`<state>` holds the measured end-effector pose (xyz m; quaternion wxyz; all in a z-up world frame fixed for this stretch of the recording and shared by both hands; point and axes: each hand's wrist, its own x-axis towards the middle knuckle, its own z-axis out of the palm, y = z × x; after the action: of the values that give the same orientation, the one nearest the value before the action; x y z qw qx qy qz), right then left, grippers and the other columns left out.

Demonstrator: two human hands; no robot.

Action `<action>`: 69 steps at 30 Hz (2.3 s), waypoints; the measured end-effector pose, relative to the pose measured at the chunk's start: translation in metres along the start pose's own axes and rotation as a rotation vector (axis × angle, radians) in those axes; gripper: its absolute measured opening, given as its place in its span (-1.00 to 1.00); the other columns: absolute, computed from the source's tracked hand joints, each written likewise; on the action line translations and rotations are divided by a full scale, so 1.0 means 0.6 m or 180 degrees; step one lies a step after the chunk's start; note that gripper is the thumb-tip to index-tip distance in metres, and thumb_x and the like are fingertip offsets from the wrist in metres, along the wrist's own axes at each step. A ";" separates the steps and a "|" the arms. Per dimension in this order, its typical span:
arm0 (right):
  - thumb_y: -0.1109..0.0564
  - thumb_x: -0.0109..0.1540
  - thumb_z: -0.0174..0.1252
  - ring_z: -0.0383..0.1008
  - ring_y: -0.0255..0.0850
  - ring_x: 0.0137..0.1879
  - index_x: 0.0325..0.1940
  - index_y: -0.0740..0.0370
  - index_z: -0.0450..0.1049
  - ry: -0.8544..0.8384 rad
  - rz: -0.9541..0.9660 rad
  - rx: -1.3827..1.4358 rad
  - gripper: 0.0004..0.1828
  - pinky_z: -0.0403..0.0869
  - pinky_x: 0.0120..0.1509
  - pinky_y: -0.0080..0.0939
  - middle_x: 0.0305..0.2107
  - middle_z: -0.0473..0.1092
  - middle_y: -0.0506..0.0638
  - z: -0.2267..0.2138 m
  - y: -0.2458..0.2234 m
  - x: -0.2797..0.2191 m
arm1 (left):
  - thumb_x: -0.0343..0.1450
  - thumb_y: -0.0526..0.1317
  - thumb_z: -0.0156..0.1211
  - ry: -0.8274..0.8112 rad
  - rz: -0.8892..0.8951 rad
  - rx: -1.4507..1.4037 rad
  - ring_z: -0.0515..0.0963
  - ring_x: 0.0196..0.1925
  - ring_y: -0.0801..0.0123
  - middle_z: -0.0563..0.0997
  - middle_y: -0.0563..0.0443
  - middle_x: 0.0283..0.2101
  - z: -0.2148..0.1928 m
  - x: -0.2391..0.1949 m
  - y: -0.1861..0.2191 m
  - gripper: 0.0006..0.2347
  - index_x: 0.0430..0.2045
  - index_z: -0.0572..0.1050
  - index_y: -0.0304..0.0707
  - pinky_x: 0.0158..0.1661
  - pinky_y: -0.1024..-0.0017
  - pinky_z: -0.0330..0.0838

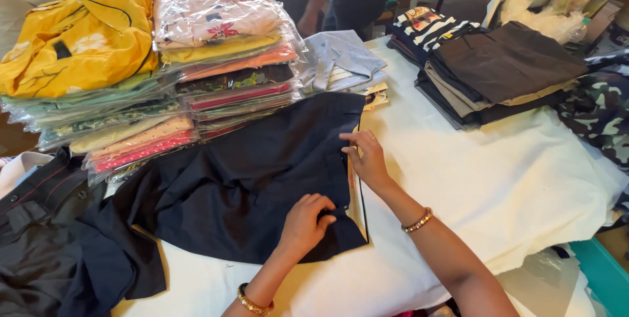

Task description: The person folds several pairs of trousers on a table. They unfold each pair, align the legs, fold the garment in half lengthwise, then fold it into a compact rectangle and place it on a growing stack.

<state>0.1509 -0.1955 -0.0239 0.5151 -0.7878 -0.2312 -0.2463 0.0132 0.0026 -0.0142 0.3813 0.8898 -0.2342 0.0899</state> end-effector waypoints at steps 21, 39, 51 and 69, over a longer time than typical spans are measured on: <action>0.31 0.26 0.26 0.60 -0.39 -0.12 -0.09 0.31 0.57 -0.0444 0.0169 0.0995 -0.85 0.57 0.00 -0.36 -0.25 0.58 -0.05 0.006 0.015 -0.016 | 0.35 -0.36 0.24 0.1567 0.0697 0.0106 0.56 -0.06 0.02 0.61 -0.06 -0.12 -0.005 0.105 -0.012 -0.84 -0.24 0.47 -0.27 0.02 0.16 0.33; 0.19 0.08 0.47 0.56 -0.21 -0.17 -0.06 0.28 0.49 -0.0651 -0.0585 0.0097 -0.59 0.53 -0.08 -0.28 -0.15 0.52 0.03 -0.002 -0.031 -0.020 | 0.46 -0.42 0.19 0.1371 0.0106 -0.1233 0.58 -0.12 0.20 0.58 -0.07 -0.18 -0.003 0.108 -0.053 -0.74 0.03 0.55 -0.25 -0.05 0.34 0.47; 0.19 0.05 0.49 0.47 -0.23 -0.34 -0.12 0.25 0.55 -0.0471 -0.0434 -0.0001 -0.63 0.50 -0.21 -0.28 -0.22 0.53 0.02 0.006 -0.019 -0.021 | 0.28 -0.35 0.34 0.1471 0.0272 -0.0209 0.53 0.05 -0.04 0.52 -0.16 -0.04 -0.015 0.102 -0.030 -0.69 -0.09 0.51 -0.28 -0.01 0.23 0.43; 0.39 0.02 0.40 0.53 -0.35 -0.19 -0.26 0.31 0.58 -0.1305 0.1011 0.1172 -0.76 0.56 -0.08 -0.30 -0.33 0.51 -0.04 0.033 0.057 -0.072 | 0.24 -0.33 0.37 0.0653 0.0273 0.0365 0.48 -0.05 0.05 0.54 -0.03 -0.15 -0.021 0.139 -0.064 -0.61 -0.01 0.56 -0.11 -0.06 0.24 0.40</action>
<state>0.1417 -0.1946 -0.0819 0.6238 -0.7407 -0.2450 0.0472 0.1049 0.0056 -0.0014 0.3477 0.8854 -0.2262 0.2099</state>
